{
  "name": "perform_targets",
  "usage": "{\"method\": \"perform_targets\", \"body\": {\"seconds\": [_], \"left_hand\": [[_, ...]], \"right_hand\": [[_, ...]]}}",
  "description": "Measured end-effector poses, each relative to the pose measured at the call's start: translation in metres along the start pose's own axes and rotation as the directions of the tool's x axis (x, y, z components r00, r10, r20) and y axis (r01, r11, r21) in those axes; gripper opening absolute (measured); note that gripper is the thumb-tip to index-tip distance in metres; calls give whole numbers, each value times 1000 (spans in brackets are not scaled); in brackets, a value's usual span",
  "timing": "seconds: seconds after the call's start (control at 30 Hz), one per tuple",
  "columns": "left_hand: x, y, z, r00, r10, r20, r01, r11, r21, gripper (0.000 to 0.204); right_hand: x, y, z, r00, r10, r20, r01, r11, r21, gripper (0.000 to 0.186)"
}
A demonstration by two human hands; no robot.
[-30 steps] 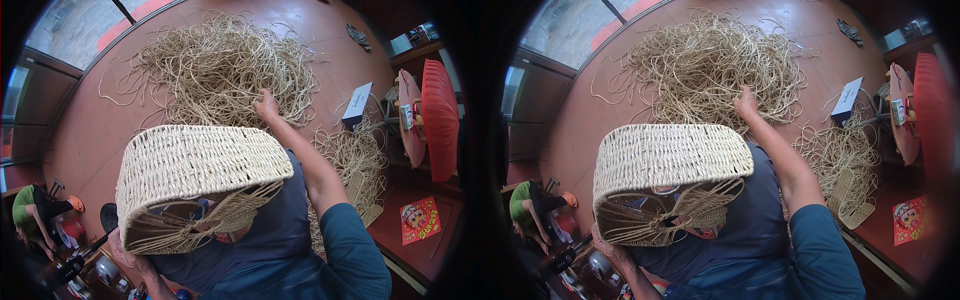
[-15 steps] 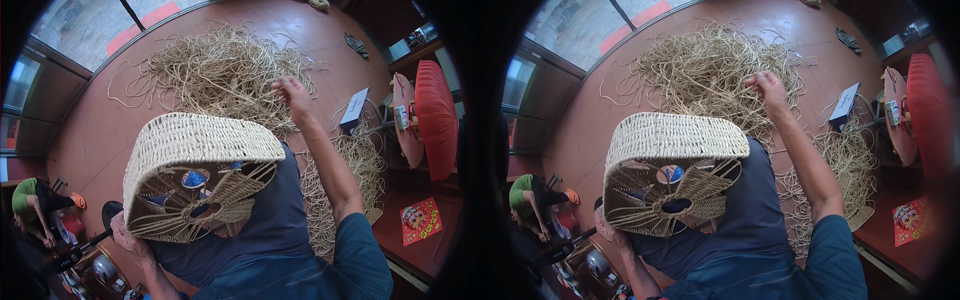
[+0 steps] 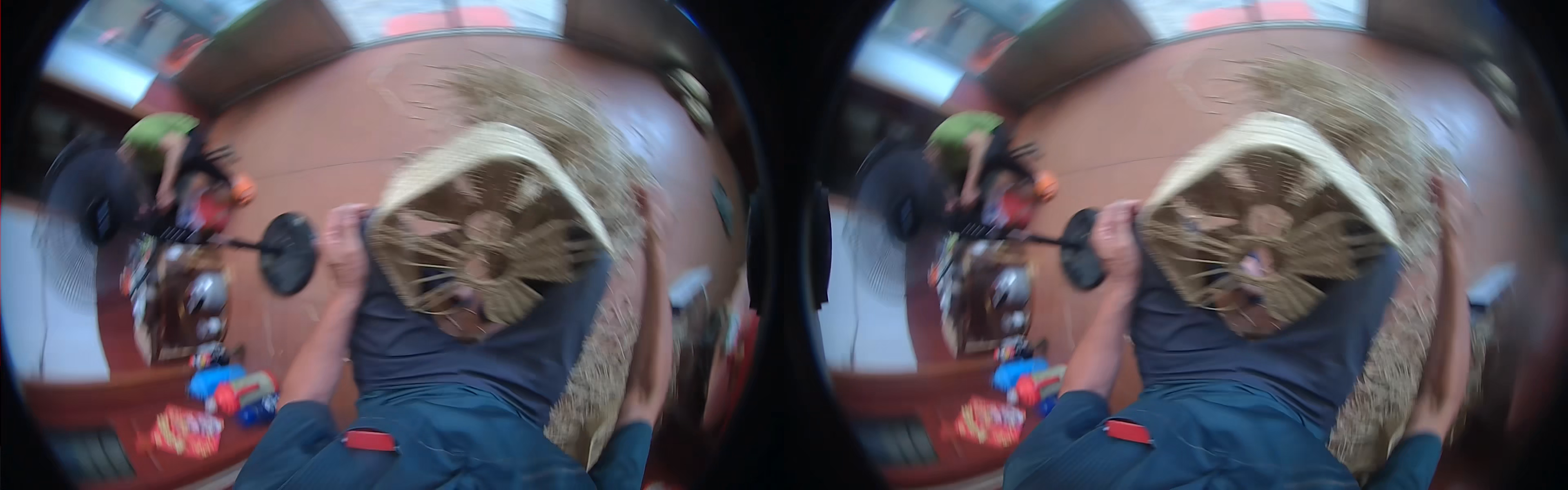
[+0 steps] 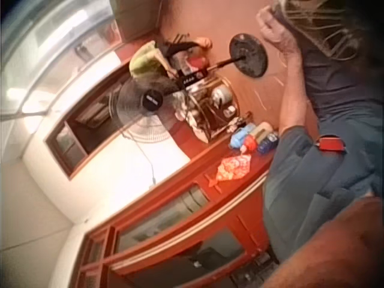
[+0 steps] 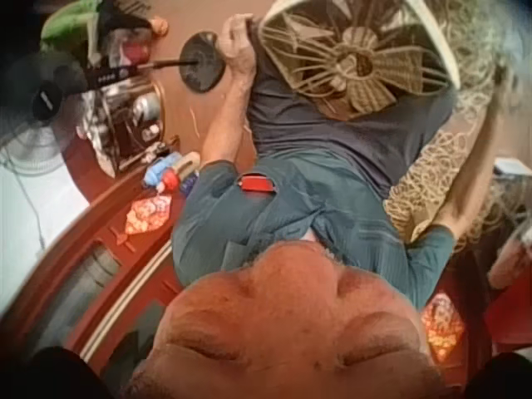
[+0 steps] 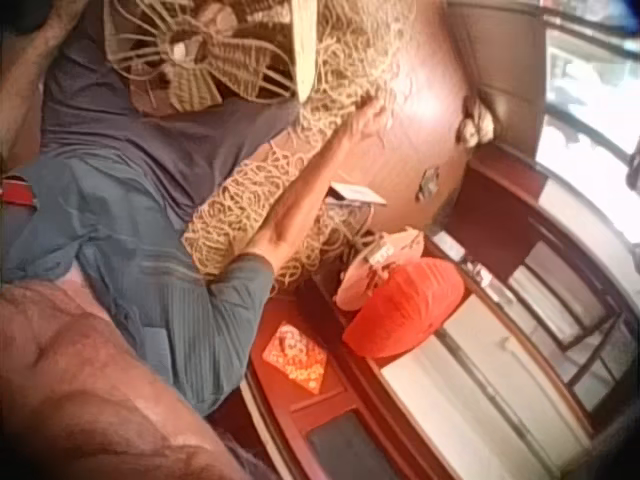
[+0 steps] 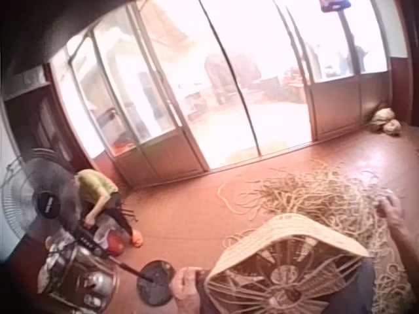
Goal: Weaving a large straw or wicker basket by hand.
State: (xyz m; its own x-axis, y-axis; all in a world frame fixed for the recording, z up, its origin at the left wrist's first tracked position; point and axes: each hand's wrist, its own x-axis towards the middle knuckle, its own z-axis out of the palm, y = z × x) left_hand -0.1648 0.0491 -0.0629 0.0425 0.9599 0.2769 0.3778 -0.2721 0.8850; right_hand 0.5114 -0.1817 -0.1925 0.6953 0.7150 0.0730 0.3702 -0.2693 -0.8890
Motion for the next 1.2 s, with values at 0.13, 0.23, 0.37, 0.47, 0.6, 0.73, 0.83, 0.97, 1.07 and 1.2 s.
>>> {"method": "perform_targets", "body": {"seconds": [0.13,0.23,0.37,0.47,0.6,0.73,0.83,0.97,1.07,1.2], "left_hand": [[-14,50,-12,916,396,-61,-394,918,42,15],[-35,115,23,784,609,119,-602,793,-94,28],[-57,169,83,734,673,94,-612,715,-337,58],[-65,173,108,704,672,230,-507,702,-500,56],[-62,177,101,683,384,622,-59,877,-477,29],[-55,169,70,566,251,785,89,928,-361,20],[-57,160,54,580,105,808,229,931,-285,24],[-61,135,27,632,82,771,430,791,-436,20],[-59,127,-2,713,186,676,450,618,-644,26],[-40,97,-55,800,127,587,441,539,-718,32]], "right_hand": [[-36,-136,64,898,-282,-339,295,955,-13,36],[-90,-227,93,856,-443,-268,449,893,-42,32],[-162,-271,118,835,-539,-112,550,812,197,24],[-194,-254,120,831,-554,-57,557,824,106,18],[-191,-272,135,733,-680,11,680,733,-17,20],[-172,-291,135,618,-782,73,785,611,-100,14],[-154,-282,130,575,-811,108,816,557,-158,6],[-120,-249,125,764,-633,-124,599,767,-229,10],[-70,-204,105,838,-435,-329,386,900,-204,27],[-32,-151,62,903,-133,-409,53,978,-203,42]]}}
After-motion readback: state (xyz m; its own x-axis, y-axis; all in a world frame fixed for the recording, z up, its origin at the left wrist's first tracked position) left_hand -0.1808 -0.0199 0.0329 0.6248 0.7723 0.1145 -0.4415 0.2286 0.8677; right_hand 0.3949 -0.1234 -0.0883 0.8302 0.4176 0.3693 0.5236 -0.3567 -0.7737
